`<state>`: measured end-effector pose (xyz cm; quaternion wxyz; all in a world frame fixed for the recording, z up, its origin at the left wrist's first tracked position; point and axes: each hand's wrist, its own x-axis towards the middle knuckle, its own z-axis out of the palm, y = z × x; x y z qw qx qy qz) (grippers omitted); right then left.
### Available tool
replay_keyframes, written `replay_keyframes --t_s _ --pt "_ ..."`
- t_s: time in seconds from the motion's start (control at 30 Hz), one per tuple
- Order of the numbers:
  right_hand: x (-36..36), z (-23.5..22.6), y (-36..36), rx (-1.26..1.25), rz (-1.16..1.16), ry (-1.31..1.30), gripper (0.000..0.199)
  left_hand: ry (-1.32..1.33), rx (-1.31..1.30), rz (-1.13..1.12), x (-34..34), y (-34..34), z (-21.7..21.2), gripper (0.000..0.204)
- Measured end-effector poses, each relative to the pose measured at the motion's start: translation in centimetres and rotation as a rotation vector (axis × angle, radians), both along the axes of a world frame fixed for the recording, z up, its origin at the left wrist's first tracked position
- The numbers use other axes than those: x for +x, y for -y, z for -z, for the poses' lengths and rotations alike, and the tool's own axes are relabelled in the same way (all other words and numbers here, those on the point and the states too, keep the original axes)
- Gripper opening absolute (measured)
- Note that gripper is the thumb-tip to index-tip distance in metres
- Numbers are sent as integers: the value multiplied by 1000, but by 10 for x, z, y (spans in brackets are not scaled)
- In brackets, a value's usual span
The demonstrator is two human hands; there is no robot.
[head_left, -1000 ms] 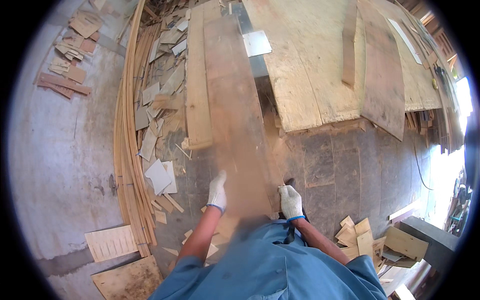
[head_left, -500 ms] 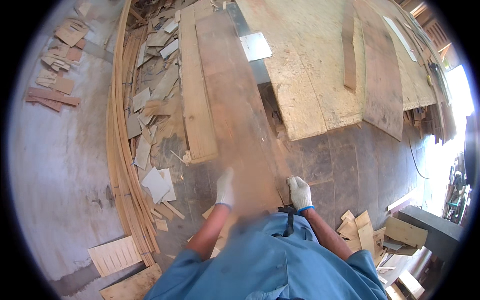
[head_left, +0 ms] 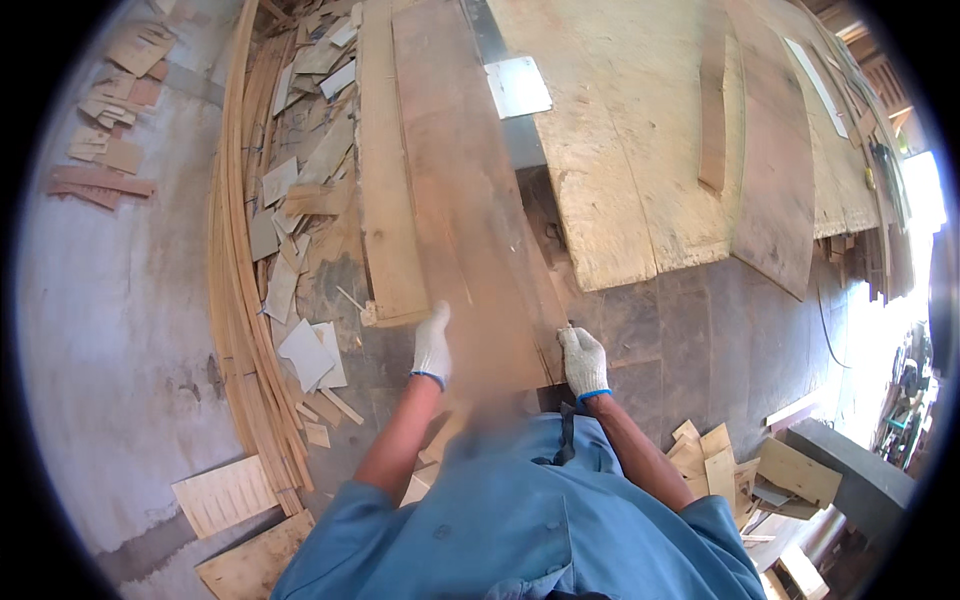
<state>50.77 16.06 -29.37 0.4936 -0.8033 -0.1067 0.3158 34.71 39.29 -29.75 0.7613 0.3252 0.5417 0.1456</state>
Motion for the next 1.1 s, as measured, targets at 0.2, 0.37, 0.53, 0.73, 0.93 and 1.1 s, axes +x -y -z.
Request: replay_keyframes --t_s 0.2,0.37,0.53,0.73,0.93,1.1 --pt "11 11 -6 16 -114 123 30 88 50 13 -8 9 -8 56" --pt "20 14 -5 -68 -163 146 26 -38 139 84 -31 66 -25 53" --pt "24 8 -20 -18 -39 29 22 -42 173 100 -14 58 -34 48" --pt "37 -12 -39 -20 -163 176 25 -61 124 56 5 37 -52 45" --pt "43 -2 -56 -24 -90 159 27 -22 120 105 14 17 -54 47" --pt "52 -13 -75 -48 22 -15 27 -54 122 160 14 -1 -45 52"
